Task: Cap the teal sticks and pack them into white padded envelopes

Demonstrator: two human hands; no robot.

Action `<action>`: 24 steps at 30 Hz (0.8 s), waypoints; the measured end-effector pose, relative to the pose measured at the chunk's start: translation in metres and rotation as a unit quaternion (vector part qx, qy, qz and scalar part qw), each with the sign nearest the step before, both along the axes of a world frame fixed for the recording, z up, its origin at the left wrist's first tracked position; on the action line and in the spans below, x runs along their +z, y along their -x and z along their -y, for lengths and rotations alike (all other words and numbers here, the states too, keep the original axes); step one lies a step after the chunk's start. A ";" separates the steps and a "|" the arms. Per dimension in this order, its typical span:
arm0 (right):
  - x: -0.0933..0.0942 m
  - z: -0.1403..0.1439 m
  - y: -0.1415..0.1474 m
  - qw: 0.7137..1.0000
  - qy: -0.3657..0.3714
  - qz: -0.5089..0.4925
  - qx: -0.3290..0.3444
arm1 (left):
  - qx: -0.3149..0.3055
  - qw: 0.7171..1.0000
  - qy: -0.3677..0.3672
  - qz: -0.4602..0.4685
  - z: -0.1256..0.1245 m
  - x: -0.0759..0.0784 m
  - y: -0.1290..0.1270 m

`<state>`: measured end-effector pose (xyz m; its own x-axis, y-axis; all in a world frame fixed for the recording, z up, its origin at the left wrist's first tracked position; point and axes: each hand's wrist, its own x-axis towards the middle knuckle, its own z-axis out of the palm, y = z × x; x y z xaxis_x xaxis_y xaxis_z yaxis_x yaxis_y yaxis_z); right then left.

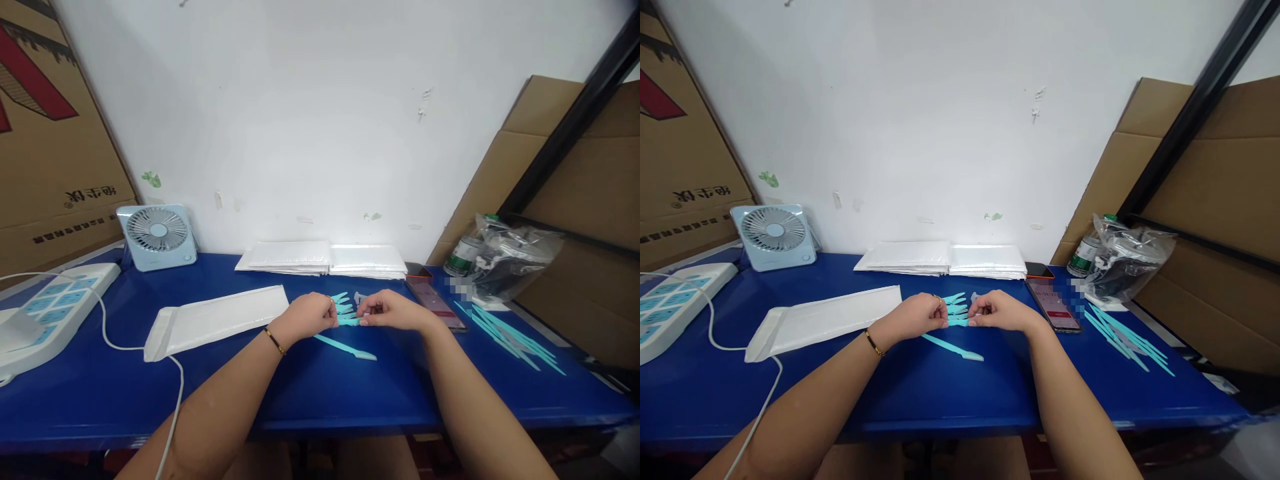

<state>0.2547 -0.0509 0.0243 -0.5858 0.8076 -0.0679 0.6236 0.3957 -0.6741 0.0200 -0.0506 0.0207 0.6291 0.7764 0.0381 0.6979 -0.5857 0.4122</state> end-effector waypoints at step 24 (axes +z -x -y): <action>0.005 0.002 0.000 0.990 -0.009 -0.127 -0.056 | -0.019 0.999 -0.029 0.010 0.000 0.002 0.005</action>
